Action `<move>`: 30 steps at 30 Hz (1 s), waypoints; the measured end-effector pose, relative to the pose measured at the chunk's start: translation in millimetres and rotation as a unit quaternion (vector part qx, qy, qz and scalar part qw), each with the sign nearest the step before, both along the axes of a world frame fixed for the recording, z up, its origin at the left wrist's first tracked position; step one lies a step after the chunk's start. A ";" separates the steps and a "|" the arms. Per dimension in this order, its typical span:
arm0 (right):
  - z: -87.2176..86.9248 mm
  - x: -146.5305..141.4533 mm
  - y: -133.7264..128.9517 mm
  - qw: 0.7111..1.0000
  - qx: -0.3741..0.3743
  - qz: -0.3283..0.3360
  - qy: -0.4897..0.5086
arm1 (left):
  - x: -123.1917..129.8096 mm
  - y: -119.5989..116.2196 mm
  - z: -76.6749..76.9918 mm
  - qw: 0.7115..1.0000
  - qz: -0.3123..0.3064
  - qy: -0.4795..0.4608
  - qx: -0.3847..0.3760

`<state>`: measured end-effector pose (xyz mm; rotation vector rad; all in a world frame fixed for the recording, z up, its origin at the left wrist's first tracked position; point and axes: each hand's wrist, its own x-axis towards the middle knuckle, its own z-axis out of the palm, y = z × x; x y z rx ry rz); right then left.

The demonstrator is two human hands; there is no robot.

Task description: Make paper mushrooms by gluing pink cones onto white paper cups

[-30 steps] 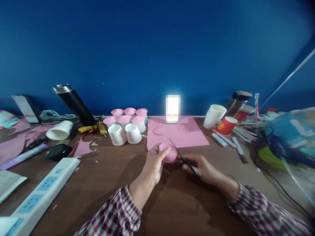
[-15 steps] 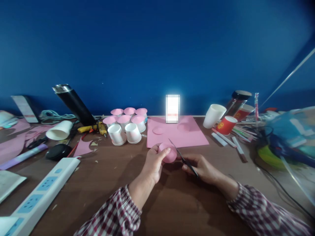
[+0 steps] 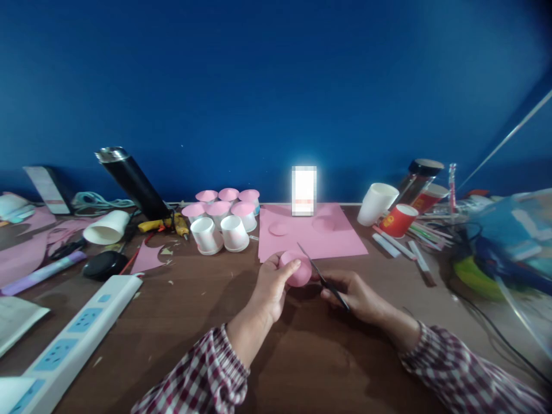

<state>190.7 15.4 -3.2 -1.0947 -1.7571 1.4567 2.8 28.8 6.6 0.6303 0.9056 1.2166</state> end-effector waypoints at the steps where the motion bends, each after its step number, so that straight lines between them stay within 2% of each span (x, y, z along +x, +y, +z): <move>1: 0.8 0.3 0.0 1.000 0.003 0.003 -0.003 | -0.1 0.1 0.1 1.000 0.000 -0.003 0.002; 11: 5.2 1.3 0.6 0.999 0.016 0.028 -0.006 | 0.8 -0.3 0.7 1.000 -0.005 -0.005 0.005; 18: 7.5 -0.6 -0.2 1.000 0.005 0.021 0.011 | 0.9 -0.9 -3.9 1.000 -0.011 -0.001 0.005; 30: 5.1 0.3 0.4 0.999 0.005 0.030 0.018 | 1.1 -0.4 -5.6 1.000 -0.010 -0.003 0.004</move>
